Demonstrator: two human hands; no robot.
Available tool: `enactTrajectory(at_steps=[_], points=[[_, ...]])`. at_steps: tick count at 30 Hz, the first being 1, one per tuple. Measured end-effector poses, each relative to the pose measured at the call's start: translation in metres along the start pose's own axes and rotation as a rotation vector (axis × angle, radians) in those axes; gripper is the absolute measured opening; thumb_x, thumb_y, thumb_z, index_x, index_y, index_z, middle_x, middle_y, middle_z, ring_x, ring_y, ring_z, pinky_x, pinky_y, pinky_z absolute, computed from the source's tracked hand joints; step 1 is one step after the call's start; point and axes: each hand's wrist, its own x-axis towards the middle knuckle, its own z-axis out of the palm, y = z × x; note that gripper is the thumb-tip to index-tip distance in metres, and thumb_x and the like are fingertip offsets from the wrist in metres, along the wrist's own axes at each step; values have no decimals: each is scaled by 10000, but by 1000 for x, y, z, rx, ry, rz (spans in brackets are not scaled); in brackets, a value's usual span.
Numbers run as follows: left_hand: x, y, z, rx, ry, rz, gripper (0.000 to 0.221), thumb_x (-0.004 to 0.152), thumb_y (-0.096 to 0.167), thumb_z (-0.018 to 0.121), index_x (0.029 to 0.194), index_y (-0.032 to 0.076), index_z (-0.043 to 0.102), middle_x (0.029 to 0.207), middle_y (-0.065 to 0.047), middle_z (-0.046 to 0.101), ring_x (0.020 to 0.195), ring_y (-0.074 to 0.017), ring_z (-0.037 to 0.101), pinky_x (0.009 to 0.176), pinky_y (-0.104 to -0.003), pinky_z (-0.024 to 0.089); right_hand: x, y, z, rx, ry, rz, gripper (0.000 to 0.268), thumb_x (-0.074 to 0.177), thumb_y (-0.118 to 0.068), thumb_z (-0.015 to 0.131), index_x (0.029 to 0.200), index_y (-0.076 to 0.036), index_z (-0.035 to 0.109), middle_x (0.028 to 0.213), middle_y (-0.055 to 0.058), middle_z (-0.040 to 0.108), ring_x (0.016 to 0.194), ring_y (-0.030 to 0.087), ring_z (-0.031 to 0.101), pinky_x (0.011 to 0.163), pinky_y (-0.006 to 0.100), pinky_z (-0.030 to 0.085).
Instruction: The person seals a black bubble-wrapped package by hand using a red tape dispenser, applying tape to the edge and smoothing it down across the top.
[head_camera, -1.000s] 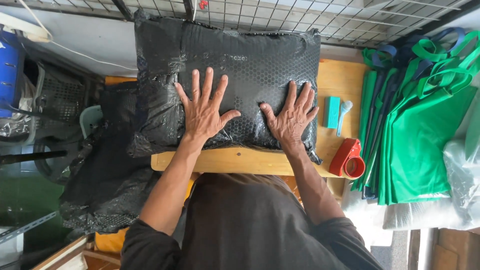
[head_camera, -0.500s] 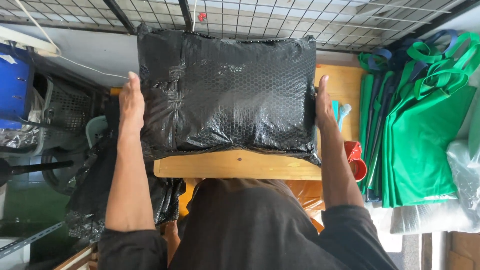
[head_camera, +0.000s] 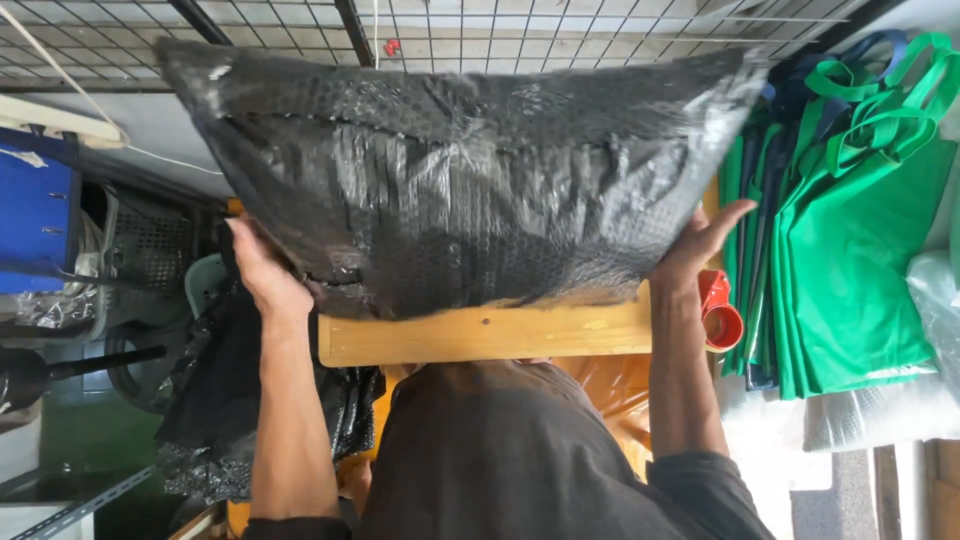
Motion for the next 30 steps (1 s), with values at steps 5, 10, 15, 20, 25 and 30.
enactTrajectory(at_steps=[5, 10, 15, 20, 25, 30], points=[[12, 12, -33, 219, -246, 40, 742, 1050, 643, 368, 1521, 76, 456, 1569, -237, 413, 1487, -383, 341, 1236, -525, 219, 88, 12, -238, -1248, 395, -484, 617, 1108, -378, 322, 1562, 28, 223, 1619, 120, 338, 1510, 305, 319, 1292, 462, 176], [26, -10, -73, 492, -557, 140, 748, 1073, 564, 366, 1539, -20, 409, 1565, -285, 406, 1490, -416, 294, 1235, -525, 191, 39, -2, -179, -531, -302, 316, 703, 887, -453, 628, 1458, -81, 454, 1366, 149, 608, 1202, 289, 627, 987, 492, 538], [19, -127, -122, 404, -381, -469, 680, 834, 221, 811, 1456, 169, 543, 1290, -127, 608, 1176, -268, 583, 877, -440, 513, -12, 20, -108, -841, 7, 453, 749, 891, -411, 781, 1513, -148, 457, 1345, 259, 568, 1181, 349, 601, 971, 562, 523], [33, -123, -78, 528, -296, -366, 697, 856, 479, 810, 1438, 195, 554, 1382, -162, 601, 1282, -333, 580, 1022, -504, 453, 21, 28, -142, -1281, 60, 326, 910, 908, -686, 661, 1588, -175, 338, 1518, 295, 416, 1411, 467, 383, 1187, 582, 279], [27, -69, -39, 736, -325, -342, 1163, 877, 573, 763, 1645, 168, -10, 1667, -287, 200, 1526, -477, 204, 1220, -656, 192, 20, 37, -80, -1498, 103, 299, 971, 976, -810, 416, 1636, -129, 210, 1625, 308, 261, 1510, 500, 178, 1254, 606, 64], [-28, -68, 33, 957, -502, 668, 1108, 873, 873, 533, 1688, 224, 156, 1708, -193, -87, 1514, -521, -129, 1090, -843, -28, -11, 95, -54, -1969, -236, -648, 983, 885, -919, 236, 1655, -309, 220, 1710, 195, 27, 1564, 419, -15, 1157, 675, -149]])
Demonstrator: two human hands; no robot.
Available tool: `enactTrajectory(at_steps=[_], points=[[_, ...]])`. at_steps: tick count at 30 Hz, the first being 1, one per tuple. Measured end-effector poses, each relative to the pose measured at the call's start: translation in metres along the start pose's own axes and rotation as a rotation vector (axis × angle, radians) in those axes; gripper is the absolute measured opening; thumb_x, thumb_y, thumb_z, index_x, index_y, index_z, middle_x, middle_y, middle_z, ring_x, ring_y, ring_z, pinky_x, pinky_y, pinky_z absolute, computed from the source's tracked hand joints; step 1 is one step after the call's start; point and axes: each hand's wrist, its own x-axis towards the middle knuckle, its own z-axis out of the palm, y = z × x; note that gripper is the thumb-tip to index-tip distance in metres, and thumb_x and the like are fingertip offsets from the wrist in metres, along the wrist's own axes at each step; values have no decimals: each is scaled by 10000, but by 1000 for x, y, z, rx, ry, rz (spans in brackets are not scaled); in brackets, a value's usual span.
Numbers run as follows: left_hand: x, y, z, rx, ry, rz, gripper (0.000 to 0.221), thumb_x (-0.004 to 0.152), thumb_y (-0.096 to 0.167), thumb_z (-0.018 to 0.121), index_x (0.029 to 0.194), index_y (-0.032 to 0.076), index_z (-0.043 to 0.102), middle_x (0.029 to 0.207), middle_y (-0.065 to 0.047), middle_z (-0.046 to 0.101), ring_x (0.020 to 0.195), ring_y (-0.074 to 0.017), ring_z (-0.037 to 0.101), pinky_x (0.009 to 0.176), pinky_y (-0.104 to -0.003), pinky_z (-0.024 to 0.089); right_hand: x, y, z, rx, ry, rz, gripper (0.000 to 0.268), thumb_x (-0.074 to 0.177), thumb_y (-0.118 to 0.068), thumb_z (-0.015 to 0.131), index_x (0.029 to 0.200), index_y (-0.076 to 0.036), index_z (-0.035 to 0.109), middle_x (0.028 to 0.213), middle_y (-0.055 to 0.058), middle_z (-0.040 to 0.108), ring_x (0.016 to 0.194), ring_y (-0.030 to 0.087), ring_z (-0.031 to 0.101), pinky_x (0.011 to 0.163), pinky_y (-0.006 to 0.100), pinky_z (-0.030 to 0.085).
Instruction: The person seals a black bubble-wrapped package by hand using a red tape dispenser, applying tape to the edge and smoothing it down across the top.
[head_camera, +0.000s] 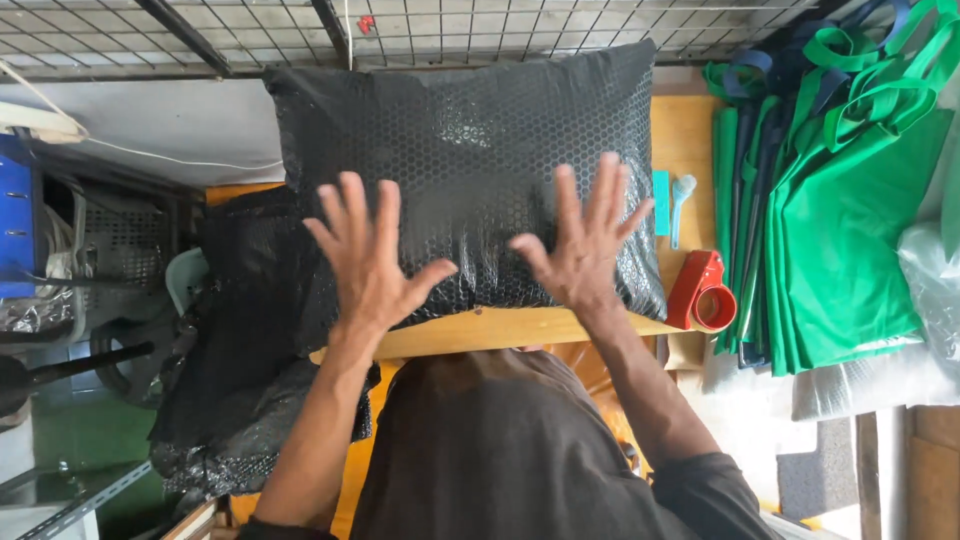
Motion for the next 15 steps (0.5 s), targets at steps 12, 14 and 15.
enactTrajectory(at_steps=[12, 14, 15], points=[[8, -13, 15, 191, -151, -42, 1046, 858, 846, 505, 1624, 151, 346, 1664, -240, 257, 1498, -562, 139, 921, -931, 44, -1, -9, 4, -10, -139, -16, 1037, 847, -901, 442, 1611, -202, 391, 1663, 266, 222, 1509, 518, 197, 1049, 839, 96], [41, -12, 5, 164, -190, -70, 965, 910, 785, 498, 1635, 173, 318, 1650, -254, 286, 1495, -571, 123, 937, -923, 26, 32, -15, 5, 11, -151, -69, 997, 877, -888, 413, 1589, -190, 432, 1655, 261, 252, 1510, 493, 220, 1066, 816, 74], [58, -11, 0, 134, -232, -96, 886, 963, 723, 490, 1645, 195, 289, 1635, -268, 315, 1492, -580, 108, 954, -915, 7, 48, -18, 6, 29, -165, -118, 964, 907, -876, 383, 1567, -179, 474, 1646, 256, 282, 1512, 469, 242, 1084, 793, 52]])
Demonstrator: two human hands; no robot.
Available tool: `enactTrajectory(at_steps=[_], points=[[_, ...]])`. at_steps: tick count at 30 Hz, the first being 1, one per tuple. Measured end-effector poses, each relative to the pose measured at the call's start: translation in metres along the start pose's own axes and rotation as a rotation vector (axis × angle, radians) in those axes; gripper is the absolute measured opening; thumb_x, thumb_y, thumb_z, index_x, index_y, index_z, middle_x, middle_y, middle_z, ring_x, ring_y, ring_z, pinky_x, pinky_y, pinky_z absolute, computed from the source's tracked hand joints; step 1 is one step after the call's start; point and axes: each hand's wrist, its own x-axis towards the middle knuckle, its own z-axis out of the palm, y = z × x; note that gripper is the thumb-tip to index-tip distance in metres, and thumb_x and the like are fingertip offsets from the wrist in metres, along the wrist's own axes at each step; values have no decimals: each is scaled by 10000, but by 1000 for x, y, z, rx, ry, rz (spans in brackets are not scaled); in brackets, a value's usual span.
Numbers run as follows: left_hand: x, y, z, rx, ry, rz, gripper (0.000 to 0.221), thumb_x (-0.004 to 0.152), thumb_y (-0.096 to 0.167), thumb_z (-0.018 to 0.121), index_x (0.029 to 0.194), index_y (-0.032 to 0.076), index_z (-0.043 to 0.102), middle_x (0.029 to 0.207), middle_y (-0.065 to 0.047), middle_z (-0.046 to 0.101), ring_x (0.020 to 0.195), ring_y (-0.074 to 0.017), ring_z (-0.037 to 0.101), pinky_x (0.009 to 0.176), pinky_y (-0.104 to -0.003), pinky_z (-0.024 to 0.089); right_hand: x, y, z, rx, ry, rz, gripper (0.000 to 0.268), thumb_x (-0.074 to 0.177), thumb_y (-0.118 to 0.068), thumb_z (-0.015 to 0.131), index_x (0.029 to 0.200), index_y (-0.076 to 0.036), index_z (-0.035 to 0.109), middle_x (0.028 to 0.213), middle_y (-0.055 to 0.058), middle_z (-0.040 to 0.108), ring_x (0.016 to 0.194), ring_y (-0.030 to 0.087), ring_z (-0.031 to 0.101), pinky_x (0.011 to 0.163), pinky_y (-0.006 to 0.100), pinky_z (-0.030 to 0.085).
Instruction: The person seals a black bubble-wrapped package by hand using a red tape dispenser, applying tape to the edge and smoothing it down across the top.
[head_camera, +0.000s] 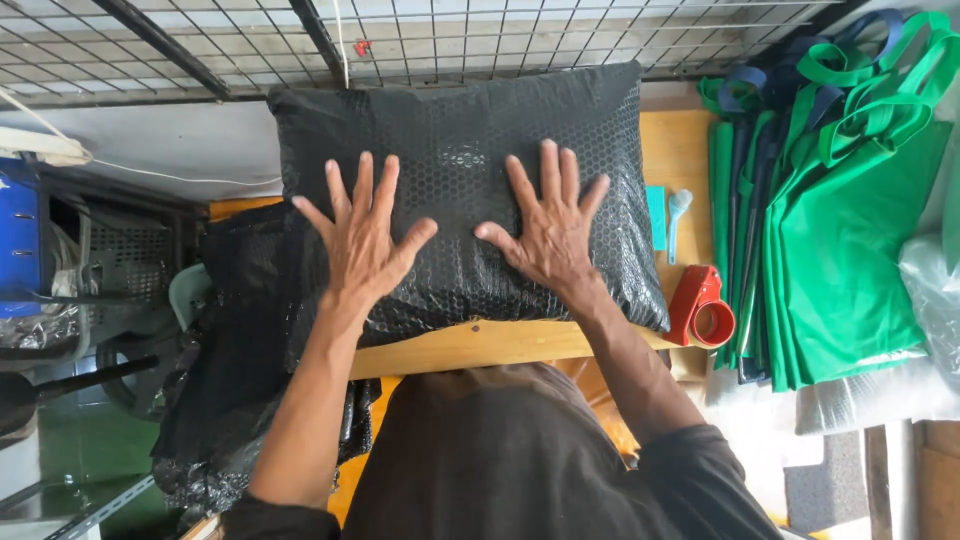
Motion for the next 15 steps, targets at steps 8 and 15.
enactTrajectory(at_steps=[8, 15], points=[[82, 4, -12, 70, -227, -114, 844, 944, 795, 422, 1597, 263, 359, 1657, -132, 318, 1536, -419, 178, 1035, -887, 94, 87, 4, 17, -1, -302, -22, 895, 882, -907, 312, 1581, -350, 370, 1641, 106, 343, 1514, 361, 294, 1147, 782, 124], [77, -19, 7, 62, -203, -433, 821, 1008, 762, 309, 1637, 236, 271, 1692, -141, 190, 1537, -448, 62, 997, -902, 160, 102, 39, 25, -125, -375, 448, 865, 981, -818, 199, 1546, -198, 410, 1618, 167, 313, 1508, 336, 216, 1104, 815, 125]])
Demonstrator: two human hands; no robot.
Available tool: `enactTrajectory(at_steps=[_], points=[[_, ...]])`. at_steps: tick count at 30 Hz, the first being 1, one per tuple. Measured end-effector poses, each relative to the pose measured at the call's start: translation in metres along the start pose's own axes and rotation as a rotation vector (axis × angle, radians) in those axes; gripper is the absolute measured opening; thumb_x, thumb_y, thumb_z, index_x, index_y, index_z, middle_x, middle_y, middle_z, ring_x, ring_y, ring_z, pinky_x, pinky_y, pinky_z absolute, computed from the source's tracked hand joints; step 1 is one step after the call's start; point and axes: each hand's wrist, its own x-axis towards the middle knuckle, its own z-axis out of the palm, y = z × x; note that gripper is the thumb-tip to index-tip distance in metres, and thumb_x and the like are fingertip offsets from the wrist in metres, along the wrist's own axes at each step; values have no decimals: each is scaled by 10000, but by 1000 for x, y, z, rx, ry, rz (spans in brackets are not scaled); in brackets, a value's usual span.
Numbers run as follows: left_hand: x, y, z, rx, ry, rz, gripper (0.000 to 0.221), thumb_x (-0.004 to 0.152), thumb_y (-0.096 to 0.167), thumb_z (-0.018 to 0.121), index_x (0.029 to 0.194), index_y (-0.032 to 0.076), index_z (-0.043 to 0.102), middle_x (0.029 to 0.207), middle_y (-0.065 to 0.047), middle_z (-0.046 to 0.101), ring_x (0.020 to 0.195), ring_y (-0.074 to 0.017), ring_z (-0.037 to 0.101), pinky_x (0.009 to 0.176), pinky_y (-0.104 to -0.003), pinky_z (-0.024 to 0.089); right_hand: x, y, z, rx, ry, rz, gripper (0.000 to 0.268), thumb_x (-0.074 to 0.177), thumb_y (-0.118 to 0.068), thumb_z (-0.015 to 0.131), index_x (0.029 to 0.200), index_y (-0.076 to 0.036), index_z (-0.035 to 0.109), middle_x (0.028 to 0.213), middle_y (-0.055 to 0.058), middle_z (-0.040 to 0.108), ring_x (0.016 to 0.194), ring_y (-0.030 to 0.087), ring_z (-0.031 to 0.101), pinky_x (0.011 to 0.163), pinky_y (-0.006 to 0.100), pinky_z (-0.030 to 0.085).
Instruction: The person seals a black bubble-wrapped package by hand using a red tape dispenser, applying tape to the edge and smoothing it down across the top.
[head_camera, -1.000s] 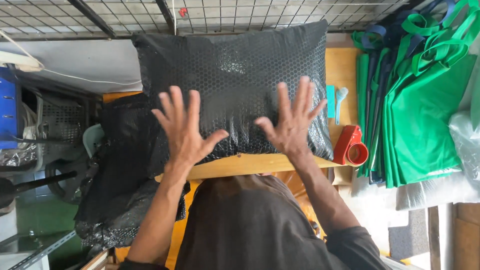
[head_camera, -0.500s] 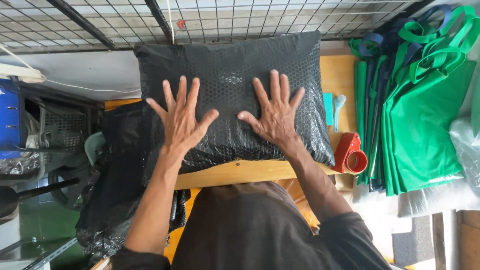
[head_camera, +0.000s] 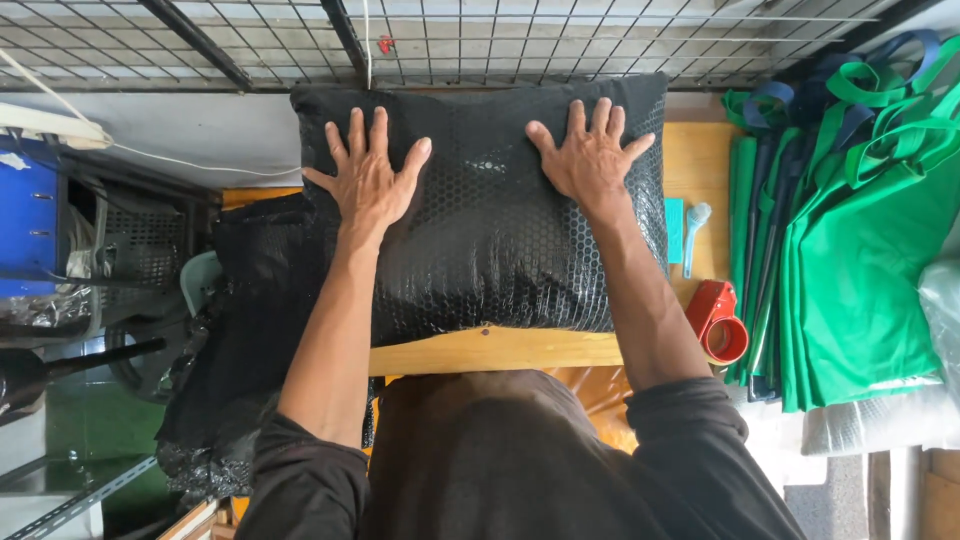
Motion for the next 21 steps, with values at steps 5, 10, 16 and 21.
enactTrajectory(at_steps=[5, 10, 16, 21], points=[[-4, -13, 16, -73, 44, 31, 762, 1001, 684, 161, 1660, 305, 105, 1713, -60, -53, 1533, -418, -148, 1054, -860, -82, -20, -98, -18, -141, 73, -505, 964, 910, -800, 7, 1602, -186, 279, 1643, 144, 277, 1493, 359, 286, 1105, 777, 155], [-3, -12, -4, -70, -22, 82, 716, 992, 666, 163, 1630, 342, 184, 1719, -55, 72, 1542, -438, -68, 1065, -826, -104, -6, -95, -13, -30, -26, -606, 939, 900, -817, 93, 1570, -216, 360, 1606, 111, 376, 1482, 332, 310, 1156, 696, 144], [-12, -9, -29, -230, -89, -125, 963, 830, 818, 313, 1632, 294, 217, 1714, -45, 32, 1551, -373, -64, 1107, -808, 25, 16, 18, -33, -61, -184, -172, 1024, 815, -845, -23, 1622, -248, 177, 1688, 100, 158, 1533, 372, 186, 1188, 683, 70], [-14, -17, -34, -274, -130, -178, 933, 885, 770, 320, 1650, 274, 118, 1719, -55, -32, 1567, -352, -63, 1150, -759, 45, -21, 65, -29, 434, 16, 104, 923, 903, -786, 318, 1599, -182, 294, 1657, 217, 178, 1509, 439, 187, 1097, 734, 227]])
